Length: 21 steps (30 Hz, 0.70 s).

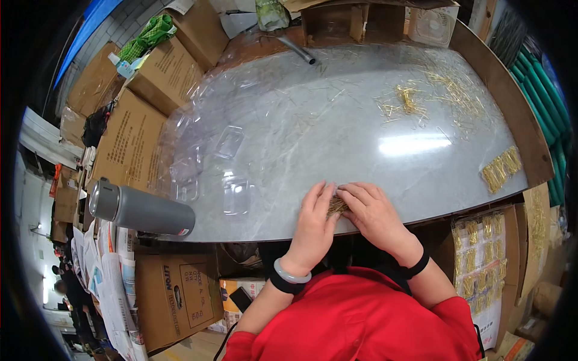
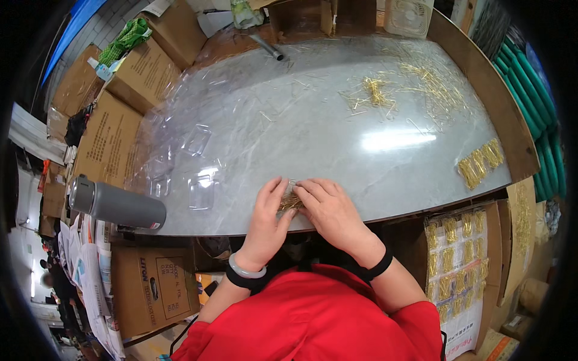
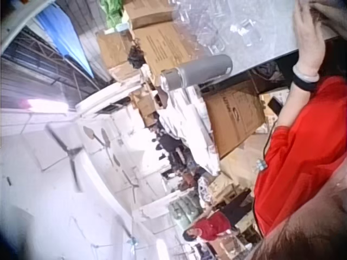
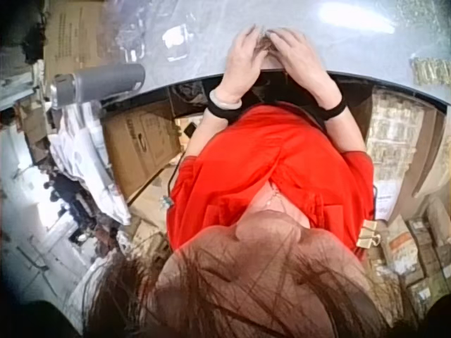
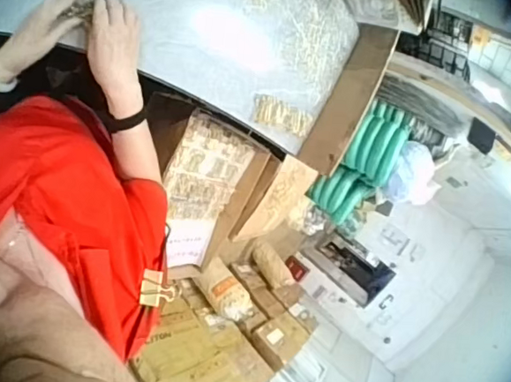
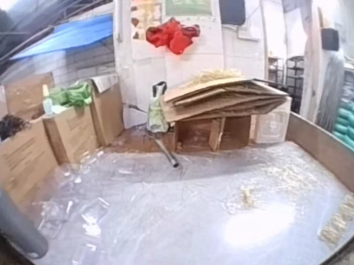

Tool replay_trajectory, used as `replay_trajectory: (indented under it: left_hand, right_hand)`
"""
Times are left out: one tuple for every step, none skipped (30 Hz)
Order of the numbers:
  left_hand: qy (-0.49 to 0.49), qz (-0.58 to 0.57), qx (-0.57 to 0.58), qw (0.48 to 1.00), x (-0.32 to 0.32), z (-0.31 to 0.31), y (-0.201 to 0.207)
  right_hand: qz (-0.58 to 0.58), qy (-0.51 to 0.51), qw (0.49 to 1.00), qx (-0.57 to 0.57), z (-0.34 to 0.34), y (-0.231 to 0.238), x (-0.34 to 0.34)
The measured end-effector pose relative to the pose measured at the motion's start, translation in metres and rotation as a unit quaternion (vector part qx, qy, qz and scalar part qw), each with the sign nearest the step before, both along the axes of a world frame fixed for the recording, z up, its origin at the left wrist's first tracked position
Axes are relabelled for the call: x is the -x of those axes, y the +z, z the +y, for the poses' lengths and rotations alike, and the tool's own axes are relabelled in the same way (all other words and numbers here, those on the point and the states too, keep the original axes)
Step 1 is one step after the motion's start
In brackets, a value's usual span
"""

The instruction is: Sorting and putting small gold-colored metal parts into individual plastic bags.

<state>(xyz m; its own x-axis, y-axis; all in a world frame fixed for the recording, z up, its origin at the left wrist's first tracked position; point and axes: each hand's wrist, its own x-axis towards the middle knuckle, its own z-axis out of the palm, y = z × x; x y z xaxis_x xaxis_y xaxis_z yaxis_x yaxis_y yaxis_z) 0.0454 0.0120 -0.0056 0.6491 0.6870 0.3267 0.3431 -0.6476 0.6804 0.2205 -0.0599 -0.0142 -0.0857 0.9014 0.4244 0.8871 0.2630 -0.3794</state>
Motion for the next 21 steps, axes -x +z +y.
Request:
replay_trajectory:
  left_hand:
    - [-0.009,-0.008,0.008,1.0,0.003,0.001,0.003]
    - [-0.019,-0.015,0.017,1.0,0.006,0.002,0.006]
    - [-0.019,-0.013,0.016,1.0,0.009,0.004,0.011]
    - [-0.023,0.03,-0.008,0.999,0.013,0.006,0.017]
    - [-0.027,0.073,-0.031,0.996,0.016,0.007,0.022]
    - [-0.026,0.074,-0.031,0.996,0.018,0.007,0.025]
    - [-0.01,0.1,-0.02,0.995,0.019,0.006,0.027]
    - [0.005,0.126,-0.009,0.992,0.02,0.006,0.028]
    - [0.006,0.127,-0.009,0.992,0.019,0.005,0.029]
    - [0.001,0.134,0.002,0.991,0.017,0.004,0.029]
    - [-0.004,0.142,0.013,0.99,0.016,0.003,0.029]
    - [-0.004,0.142,0.013,0.99,0.015,0.005,0.029]
    - [-0.003,0.136,-0.002,0.991,0.013,0.007,0.027]
    - [-0.002,0.13,-0.017,0.991,0.012,0.01,0.026]
    - [-0.001,0.13,-0.016,0.991,0.011,0.012,0.025]
    - [0.002,0.125,-0.029,0.992,0.01,0.014,0.024]
    - [0.006,0.119,-0.043,0.992,0.01,0.016,0.023]
    - [0.007,0.119,-0.043,0.992,0.009,0.016,0.024]
    - [0.003,0.12,-0.016,0.993,0.006,0.015,0.025]
    - [0.0,0.121,0.011,0.993,0.004,0.014,0.025]
    - [0.001,0.121,0.011,0.993,0.001,0.012,0.024]
  right_hand:
    - [0.002,0.006,1.0,0.004,0.0,-0.002,-0.002]
    - [0.004,0.013,1.0,0.008,-0.001,-0.002,-0.004]
    - [0.006,0.013,1.0,0.007,-0.001,0.0,-0.003]
    - [0.029,0.01,1.0,0.001,-0.003,0.005,-0.001]
    - [0.051,0.007,0.999,-0.004,-0.003,0.009,0.001]
    - [0.052,0.008,0.999,-0.005,-0.004,0.013,0.003]
    - [0.066,-0.003,0.998,-0.005,-0.004,0.017,0.005]
    - [0.079,-0.014,0.997,-0.005,-0.004,0.019,0.006]
    - [0.08,-0.013,0.997,-0.005,-0.003,0.019,0.008]
    - [0.069,-0.017,0.997,-0.002,-0.002,0.017,0.009]
    - [0.058,-0.022,0.998,0.001,-0.001,0.015,0.01]
    - [0.058,-0.022,0.998,0.001,0.001,0.01,0.008]
    - [0.05,-0.011,0.999,-0.002,0.001,0.004,0.004]
    - [0.042,0.001,0.999,-0.006,0.001,0.0,-0.001]
    - [0.042,0.002,0.999,-0.005,0.001,0.0,-0.004]
    - [0.063,0.019,0.998,-0.002,0.001,0.0,-0.007]
    - [0.084,0.036,0.996,0.002,0.0,0.0,-0.009]
    - [0.084,0.038,0.996,0.002,0.0,0.004,-0.008]
    - [0.082,0.048,0.995,0.007,-0.001,0.009,-0.006]
    - [0.08,0.058,0.995,0.012,-0.001,0.012,-0.005]
    - [0.08,0.058,0.995,0.013,-0.001,0.012,-0.003]
